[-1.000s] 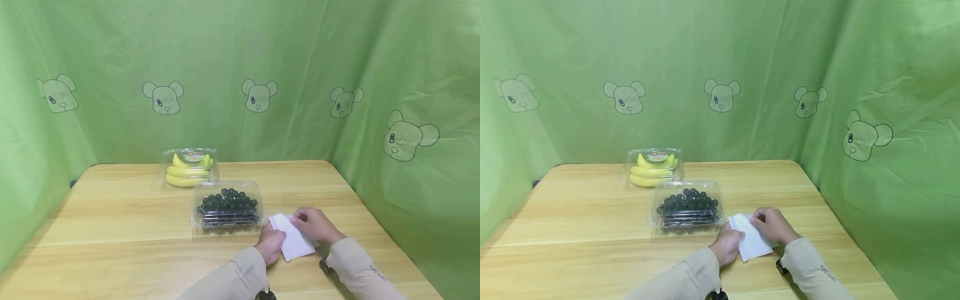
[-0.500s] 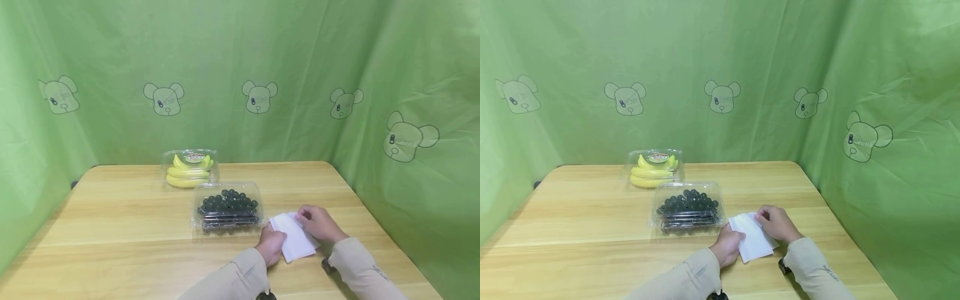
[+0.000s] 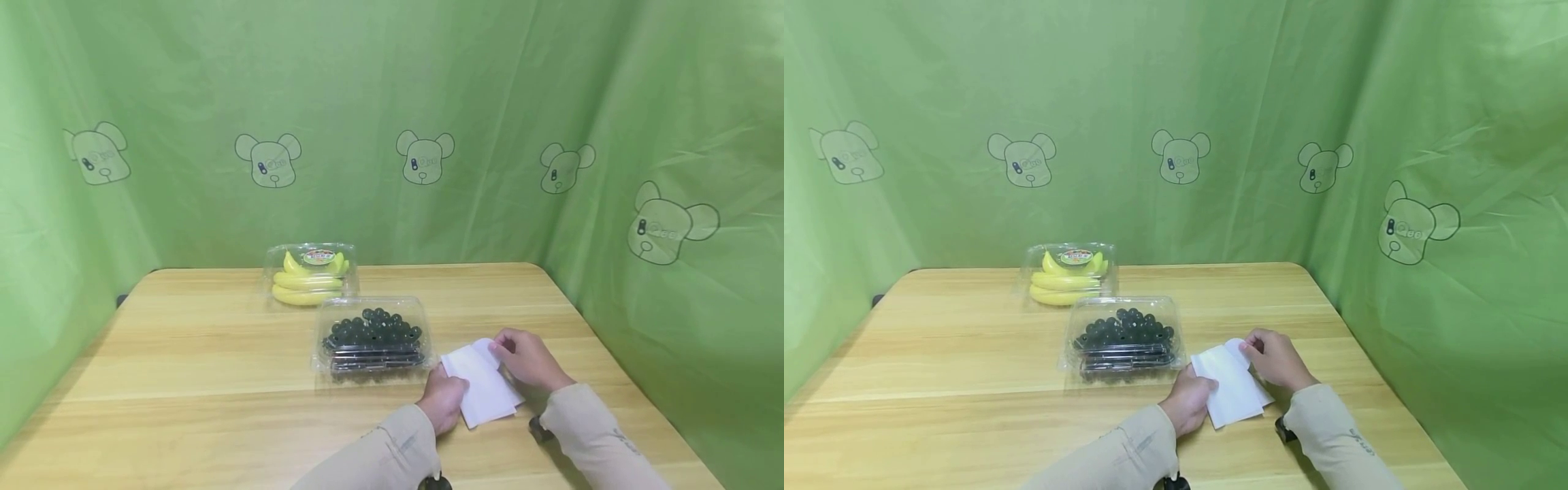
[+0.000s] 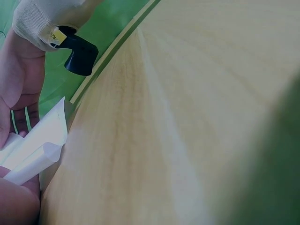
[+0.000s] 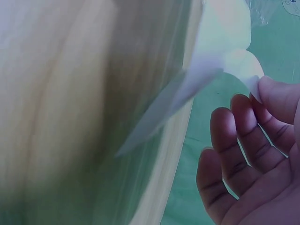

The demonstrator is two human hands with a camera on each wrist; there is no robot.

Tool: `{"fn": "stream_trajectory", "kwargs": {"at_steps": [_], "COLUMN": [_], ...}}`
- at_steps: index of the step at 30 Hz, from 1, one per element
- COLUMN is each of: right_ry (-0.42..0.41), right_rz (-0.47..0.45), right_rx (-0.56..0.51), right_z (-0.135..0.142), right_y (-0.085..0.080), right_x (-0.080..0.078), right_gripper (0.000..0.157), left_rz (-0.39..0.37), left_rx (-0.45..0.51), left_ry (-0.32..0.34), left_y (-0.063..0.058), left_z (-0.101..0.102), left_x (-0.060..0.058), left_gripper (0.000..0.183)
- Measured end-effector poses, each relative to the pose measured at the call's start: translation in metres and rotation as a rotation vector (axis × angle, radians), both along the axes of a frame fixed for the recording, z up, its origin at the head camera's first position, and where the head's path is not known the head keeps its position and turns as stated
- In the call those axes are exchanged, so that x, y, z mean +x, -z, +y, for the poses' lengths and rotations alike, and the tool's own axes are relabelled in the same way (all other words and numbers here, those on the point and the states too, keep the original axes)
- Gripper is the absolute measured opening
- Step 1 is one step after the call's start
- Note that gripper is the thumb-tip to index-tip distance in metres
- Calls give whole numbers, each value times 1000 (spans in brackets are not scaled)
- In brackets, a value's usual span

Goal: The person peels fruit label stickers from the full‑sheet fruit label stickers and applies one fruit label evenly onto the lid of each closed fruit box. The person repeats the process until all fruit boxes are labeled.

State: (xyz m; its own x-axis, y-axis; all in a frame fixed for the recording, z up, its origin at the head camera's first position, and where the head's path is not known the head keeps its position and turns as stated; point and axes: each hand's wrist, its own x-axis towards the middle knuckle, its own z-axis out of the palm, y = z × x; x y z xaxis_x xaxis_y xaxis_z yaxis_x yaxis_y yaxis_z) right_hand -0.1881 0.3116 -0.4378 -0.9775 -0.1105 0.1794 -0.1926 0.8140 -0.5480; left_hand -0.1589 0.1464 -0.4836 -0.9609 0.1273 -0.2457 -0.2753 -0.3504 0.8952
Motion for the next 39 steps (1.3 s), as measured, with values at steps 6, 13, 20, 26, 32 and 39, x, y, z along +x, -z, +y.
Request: {"fn": "stream_trajectory", "kwargs": {"at_steps": [6,13,20,26,32,39], "right_ry": [17,19,34,52,60,71], "right_rz": [1,32,17,-12,11,28], "right_rx": [13,7,-9,-20,-12,-2], "right_z": [2,6,8,12,17,22], "right_y": [-2,-4,-7,-9,-10,-11], "right_x": [-1,-3,-2,-2,-4,-4], "right_gripper": [9,9,10,12,14,15], "left_rz": [3,33,32,9,23,11], "left_rx": [-7,6,19,11,1,-1], "left_ry": [-7,9,6,7,3,-7], "left_y": [-1,1,2,0,0,0], "left_z": [0,1,0,0,-1,1], "left_x": [0,-2,-2,-2,-2,-2], "left_gripper": [48,45,45,45,45,47]}}
